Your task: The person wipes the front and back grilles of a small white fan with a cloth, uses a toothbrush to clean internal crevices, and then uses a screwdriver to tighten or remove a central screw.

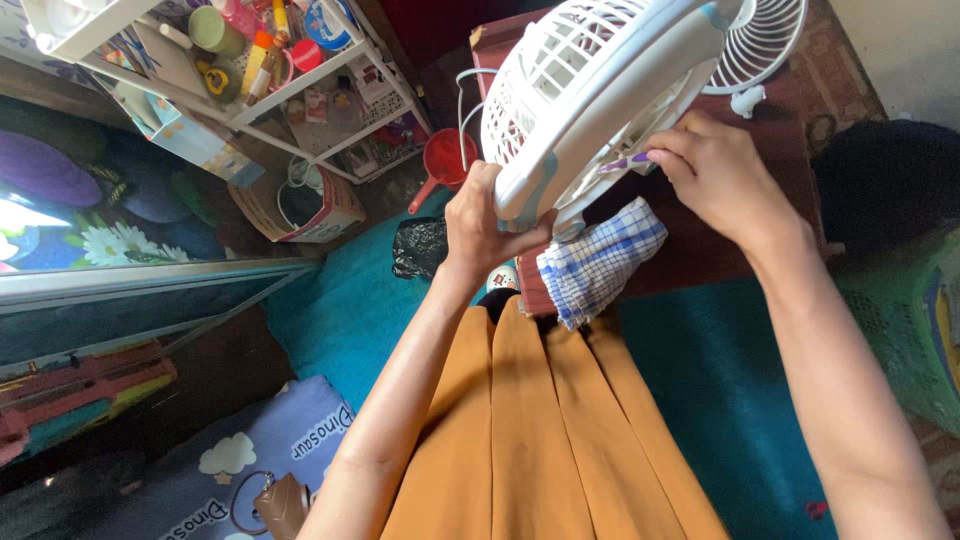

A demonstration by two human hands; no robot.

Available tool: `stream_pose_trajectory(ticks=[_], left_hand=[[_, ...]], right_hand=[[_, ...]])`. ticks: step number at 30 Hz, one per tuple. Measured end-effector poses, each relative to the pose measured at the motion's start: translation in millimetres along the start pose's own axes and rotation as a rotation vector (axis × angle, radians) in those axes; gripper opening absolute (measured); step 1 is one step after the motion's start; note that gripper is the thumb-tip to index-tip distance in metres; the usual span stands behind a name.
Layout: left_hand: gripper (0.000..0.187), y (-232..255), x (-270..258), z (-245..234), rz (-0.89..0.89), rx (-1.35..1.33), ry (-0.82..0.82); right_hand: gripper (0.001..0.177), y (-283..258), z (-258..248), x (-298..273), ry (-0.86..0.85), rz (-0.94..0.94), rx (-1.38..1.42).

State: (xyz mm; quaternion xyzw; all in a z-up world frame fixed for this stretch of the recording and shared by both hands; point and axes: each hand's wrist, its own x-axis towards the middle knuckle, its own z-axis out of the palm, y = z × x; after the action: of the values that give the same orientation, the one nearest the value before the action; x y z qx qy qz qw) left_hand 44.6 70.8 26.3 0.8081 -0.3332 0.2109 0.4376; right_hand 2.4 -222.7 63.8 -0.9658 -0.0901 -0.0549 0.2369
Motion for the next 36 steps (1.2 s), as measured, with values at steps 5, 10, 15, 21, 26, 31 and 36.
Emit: stream_pose_trajectory(ticks=[5, 10, 15, 21, 26, 31, 36], left_hand=[[0.078, -3, 1, 0, 0.015, 0.03, 0.013], [0.078, -4, 0, 0, 0.012, 0.015, 0.012], [0.078, -3, 1, -1, 0.011, 0.007, 0.01], [0.078, -1, -1, -3, 0.022, 0.004, 0.014], [0.077, -3, -1, -2, 0.006, 0.001, 0.012], [0.073, -4, 3, 0, 0.017, 0.022, 0.008], [0.076, -11, 17, -11, 0.051, 0.038, -0.029]], right_hand=[[0.023, 3, -9, 14, -0.174, 0.269, 0.305], [0.023, 2, 17, 14, -0.309, 0.429, 0.13], [0.019, 36, 10, 6, -0.077, 0.053, 0.088], [0.013, 26, -21, -26, 0.063, 0.092, -0.029], [0.013, 17, -20, -101, 0.212, 0.38, 0.183], [0.013, 18, 23, -146, 0.5, 0.557, 0.603], [0.013, 10, 41, -140, 0.47, 0.325, 0.103]])
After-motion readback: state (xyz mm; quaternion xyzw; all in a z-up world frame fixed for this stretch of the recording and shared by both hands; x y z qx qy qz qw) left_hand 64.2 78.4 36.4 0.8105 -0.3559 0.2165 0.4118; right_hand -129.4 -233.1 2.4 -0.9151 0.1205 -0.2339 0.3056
